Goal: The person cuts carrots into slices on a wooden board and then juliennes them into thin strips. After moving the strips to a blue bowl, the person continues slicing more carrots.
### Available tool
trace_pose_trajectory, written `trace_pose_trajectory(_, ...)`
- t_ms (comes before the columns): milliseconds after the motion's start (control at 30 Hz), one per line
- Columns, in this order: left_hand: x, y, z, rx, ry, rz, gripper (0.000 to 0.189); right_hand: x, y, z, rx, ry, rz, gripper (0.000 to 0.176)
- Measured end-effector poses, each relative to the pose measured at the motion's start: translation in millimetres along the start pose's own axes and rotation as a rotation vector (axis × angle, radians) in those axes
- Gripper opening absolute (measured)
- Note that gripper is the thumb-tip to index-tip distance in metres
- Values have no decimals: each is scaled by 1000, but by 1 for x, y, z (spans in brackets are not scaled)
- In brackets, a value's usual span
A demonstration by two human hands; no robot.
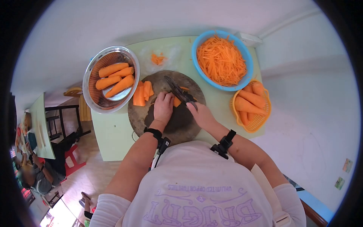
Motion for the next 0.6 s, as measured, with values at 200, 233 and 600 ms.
trace_pose_trajectory(200,-2,-2,4,26,-8,-1,11,-15,-15,-8,-159,17,-87,49)
trace_pose_trajectory(233,-1,-2,4,31,-18,-8,11,-16,-17,-8,-156,13,-72,49)
trace_pose_trajectory(600,-1,-3,4,3,7,9,11,-16,-16,-7,-141,10,-93,49)
Point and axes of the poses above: each hand's wrist, its own x-axis towards the middle knuckle, its own z-axis out of the palm, y = z × x, the point moved 1 cm from there along x, towards the middle knuckle, and after that the axes turned 7 degrees about z, right-handed, at the moved point
